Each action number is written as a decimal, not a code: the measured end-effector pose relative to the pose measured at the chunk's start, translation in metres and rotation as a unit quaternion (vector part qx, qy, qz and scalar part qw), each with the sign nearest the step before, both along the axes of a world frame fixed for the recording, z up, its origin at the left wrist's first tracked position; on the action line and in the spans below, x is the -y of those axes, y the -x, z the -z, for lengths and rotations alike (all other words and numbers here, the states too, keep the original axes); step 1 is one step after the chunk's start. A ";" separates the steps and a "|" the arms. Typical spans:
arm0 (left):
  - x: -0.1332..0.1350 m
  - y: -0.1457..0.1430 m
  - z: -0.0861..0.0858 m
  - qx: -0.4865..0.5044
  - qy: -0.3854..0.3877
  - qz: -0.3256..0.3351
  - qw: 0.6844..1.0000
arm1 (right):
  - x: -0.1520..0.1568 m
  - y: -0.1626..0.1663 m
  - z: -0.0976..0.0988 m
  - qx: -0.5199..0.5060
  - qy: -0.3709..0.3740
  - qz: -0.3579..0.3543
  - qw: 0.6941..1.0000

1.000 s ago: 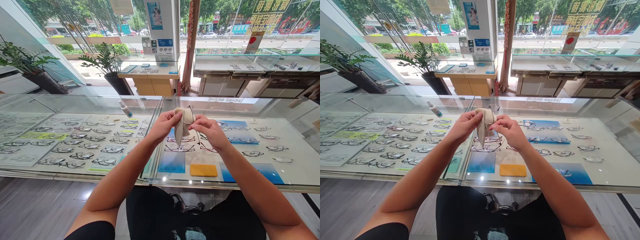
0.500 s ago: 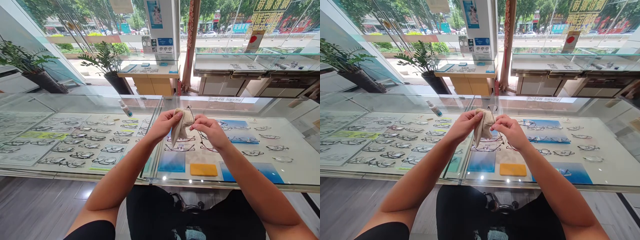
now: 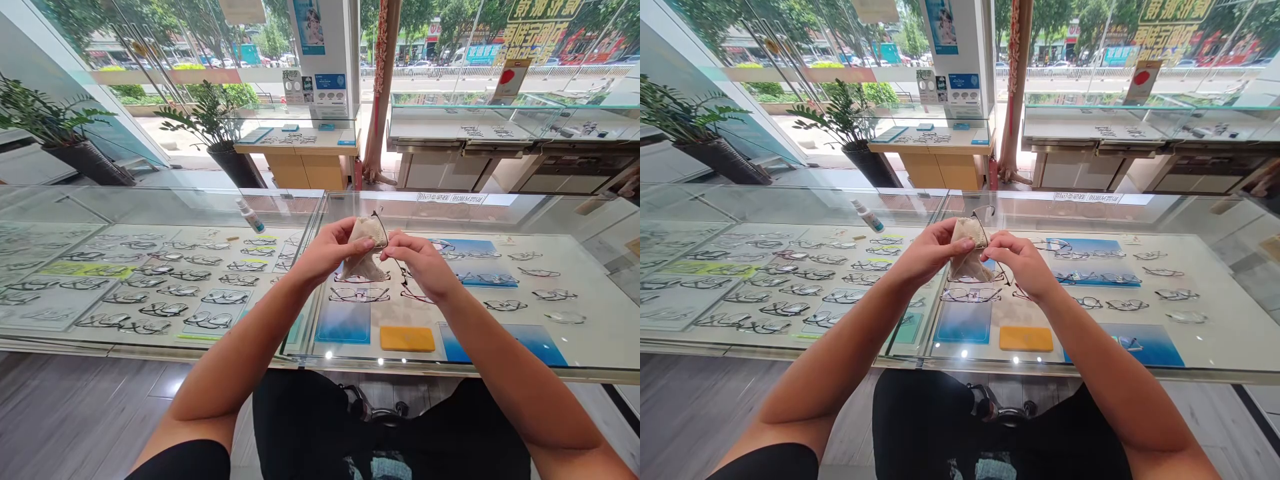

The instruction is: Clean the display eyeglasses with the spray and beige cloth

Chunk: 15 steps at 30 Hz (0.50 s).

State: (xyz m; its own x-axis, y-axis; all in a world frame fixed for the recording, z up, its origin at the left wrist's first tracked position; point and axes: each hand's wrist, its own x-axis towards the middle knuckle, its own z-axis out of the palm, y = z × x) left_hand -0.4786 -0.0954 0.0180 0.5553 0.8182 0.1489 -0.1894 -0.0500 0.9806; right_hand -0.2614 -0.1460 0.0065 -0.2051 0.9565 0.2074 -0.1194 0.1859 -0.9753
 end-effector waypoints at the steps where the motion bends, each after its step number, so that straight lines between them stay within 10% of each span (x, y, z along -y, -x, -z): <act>1: 0.000 0.000 0.000 0.002 0.002 0.002 1.000 | 0.000 0.000 0.000 -0.001 0.002 -0.002 1.000; 15: 0.010 -0.010 0.003 0.013 0.018 -0.008 1.000 | 0.000 0.005 0.009 0.004 0.023 -0.032 0.999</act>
State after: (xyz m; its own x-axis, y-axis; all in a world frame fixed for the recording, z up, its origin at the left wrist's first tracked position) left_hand -0.4686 -0.1053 0.0154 0.5378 0.8326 0.1326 -0.2139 -0.0173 0.9767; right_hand -0.2661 -0.1460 -0.0029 -0.2677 0.9498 0.1618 -0.1211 0.1334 -0.9836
